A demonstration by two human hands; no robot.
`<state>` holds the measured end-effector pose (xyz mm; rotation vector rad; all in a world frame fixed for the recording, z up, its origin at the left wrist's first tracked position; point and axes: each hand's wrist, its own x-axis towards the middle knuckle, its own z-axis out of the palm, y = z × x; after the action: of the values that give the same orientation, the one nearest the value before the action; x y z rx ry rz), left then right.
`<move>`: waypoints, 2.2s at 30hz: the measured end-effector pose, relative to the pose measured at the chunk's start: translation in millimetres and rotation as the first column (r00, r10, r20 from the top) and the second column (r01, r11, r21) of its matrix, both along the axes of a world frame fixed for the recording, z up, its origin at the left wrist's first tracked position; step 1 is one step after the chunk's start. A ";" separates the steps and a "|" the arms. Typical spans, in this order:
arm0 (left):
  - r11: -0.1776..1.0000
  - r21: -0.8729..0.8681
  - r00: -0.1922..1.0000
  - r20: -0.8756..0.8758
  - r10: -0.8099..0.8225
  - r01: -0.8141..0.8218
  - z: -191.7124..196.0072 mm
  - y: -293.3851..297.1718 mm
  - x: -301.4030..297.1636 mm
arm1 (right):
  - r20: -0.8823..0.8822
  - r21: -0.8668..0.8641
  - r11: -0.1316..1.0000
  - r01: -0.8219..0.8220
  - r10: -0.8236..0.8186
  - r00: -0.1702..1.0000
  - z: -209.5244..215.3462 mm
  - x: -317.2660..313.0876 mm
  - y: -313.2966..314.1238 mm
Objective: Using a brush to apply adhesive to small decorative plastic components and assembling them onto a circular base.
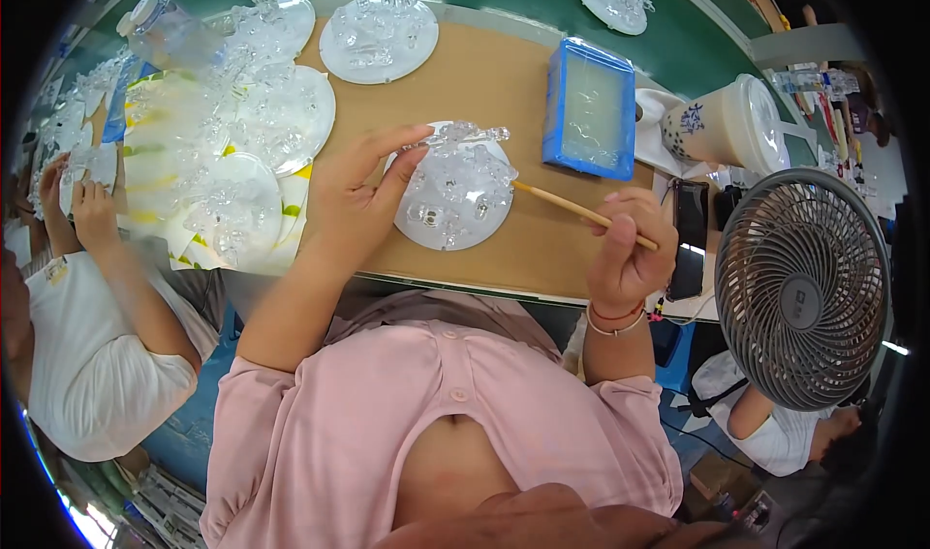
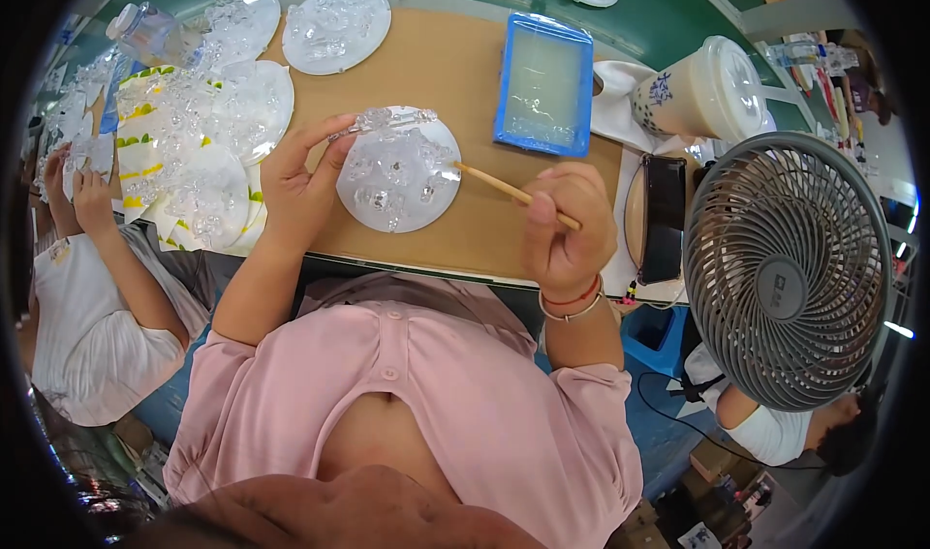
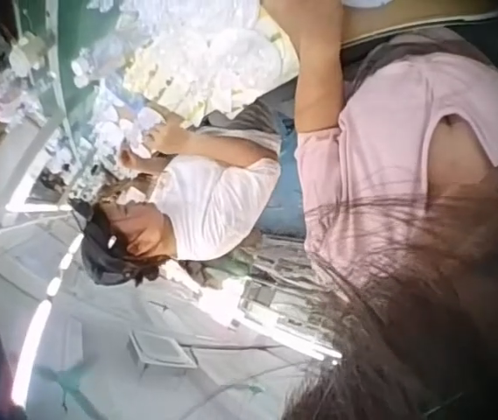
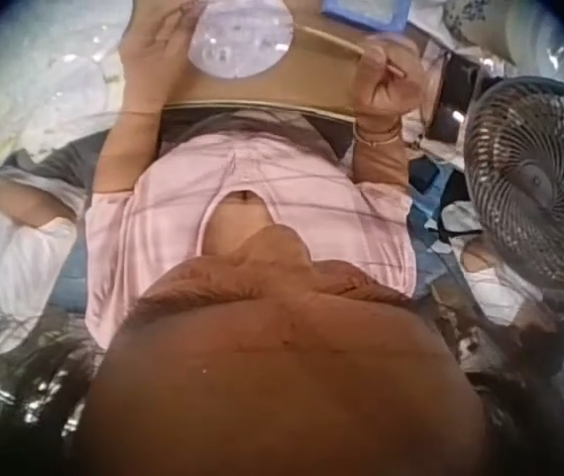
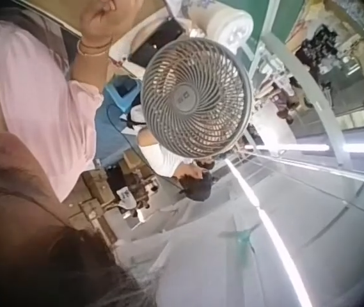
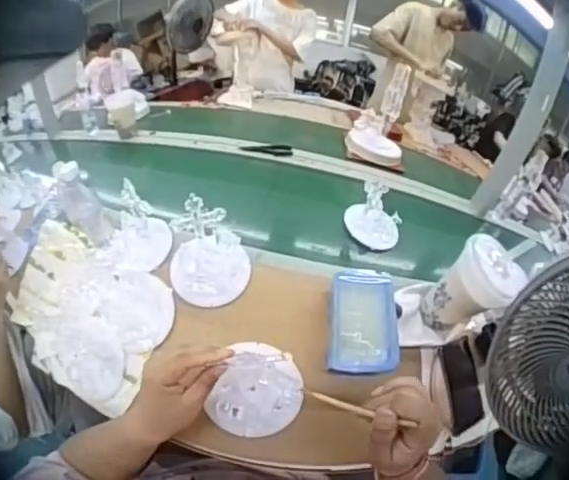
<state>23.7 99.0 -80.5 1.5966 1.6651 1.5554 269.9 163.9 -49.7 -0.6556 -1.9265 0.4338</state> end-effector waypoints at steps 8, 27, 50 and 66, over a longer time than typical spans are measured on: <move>0.989 0.149 1.000 -0.017 -0.014 0.016 -12.2 5.3 -2.8 | 0.054 -0.039 0.999 -0.024 0.026 0.998 -7.6 -3.1 4.5; 0.992 0.122 0.999 -0.014 -0.035 0.037 0.1 5.4 -4.5 | 0.159 -0.317 0.938 -0.140 0.198 0.967 9.9 -21.6 18.0; 0.997 0.077 0.957 -0.289 0.033 -0.012 11.1 1.8 -11.5 | 0.233 0.068 0.987 -0.148 0.129 0.964 -6.0 -21.3 -44.5; 0.987 0.147 0.937 -0.350 -0.005 0.060 10.1 5.6 -17.7 | 0.218 -0.088 0.972 -0.218 0.233 0.948 3.8 -35.8 -40.4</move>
<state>5.9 104.6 -70.5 2.0724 1.7110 1.4819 234.1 123.5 -46.0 -0.5443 -2.2250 0.5857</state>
